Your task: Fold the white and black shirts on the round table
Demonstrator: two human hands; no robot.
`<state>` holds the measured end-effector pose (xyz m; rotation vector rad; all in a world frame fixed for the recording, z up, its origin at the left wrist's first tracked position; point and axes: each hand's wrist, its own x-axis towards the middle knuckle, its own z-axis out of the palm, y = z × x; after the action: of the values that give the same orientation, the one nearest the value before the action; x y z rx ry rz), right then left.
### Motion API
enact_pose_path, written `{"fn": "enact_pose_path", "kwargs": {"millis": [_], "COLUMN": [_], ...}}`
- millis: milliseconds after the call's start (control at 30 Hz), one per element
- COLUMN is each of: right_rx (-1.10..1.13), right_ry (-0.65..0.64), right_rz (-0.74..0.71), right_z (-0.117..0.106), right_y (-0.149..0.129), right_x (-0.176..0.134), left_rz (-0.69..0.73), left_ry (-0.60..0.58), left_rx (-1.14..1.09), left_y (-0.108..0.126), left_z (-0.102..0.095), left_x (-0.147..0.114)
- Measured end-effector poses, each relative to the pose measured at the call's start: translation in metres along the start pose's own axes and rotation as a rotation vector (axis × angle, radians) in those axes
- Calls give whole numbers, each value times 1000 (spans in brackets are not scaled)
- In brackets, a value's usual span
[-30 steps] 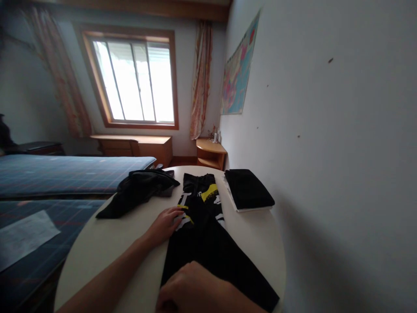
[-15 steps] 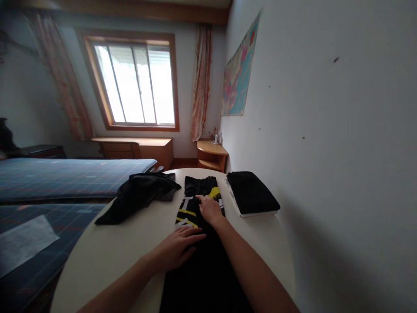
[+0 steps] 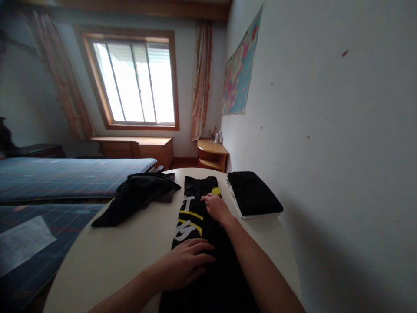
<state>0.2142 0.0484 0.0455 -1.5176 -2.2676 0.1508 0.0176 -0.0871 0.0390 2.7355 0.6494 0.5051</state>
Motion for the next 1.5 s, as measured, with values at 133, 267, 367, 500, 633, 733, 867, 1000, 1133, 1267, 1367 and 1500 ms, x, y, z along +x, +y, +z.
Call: {"fn": "enact_pose_path", "kwargs": {"millis": [133, 267, 367, 500, 633, 733, 867, 1000, 1133, 1267, 1367, 1500], "right_rx": [-26, -103, -62, 9, 159, 270, 362, 340, 209, 318, 517, 805], "right_ry": [-72, -260, -327, -208, 34, 67, -126, -412, -558, -707, -947, -1061], "right_rz": [170, 192, 159, 260, 453, 425, 278, 209, 170, 146, 196, 174], "right_z": [-17, -32, -36, -36, -33, -30, -33, -52, -77, -93, -96, -90], "right_y": [7, 10, 9, 2, -6, -10, -16, -25, -30, -33, -39, -45], "right_x": [-17, -38, -52, -60, -60, -62, -74, -91, -106, -115, -118, -120], "left_rz": [-65, -191, -205, -192, -170, -163, -186, -228, -244, -269, -301, -297], "left_ry": [-75, -136, -136, -99, -69, -64, -39, -2, 13, 50, 88, 97], "left_rx": [-24, -16, -26, -39, -46, -54, -93, -114, -125, -139, -171, -166], "left_y": [2, 2, 3, 1, -3, -5, -4, -4, -6, -10, -13, -15], "left_z": [-4, -6, -5, -3, 1, 3, 2, 3, 6, 10, 11, 10], "left_x": [-2, -2, -2, -3, -5, -5, -3, -2, -1, -1, -1, -2]}}
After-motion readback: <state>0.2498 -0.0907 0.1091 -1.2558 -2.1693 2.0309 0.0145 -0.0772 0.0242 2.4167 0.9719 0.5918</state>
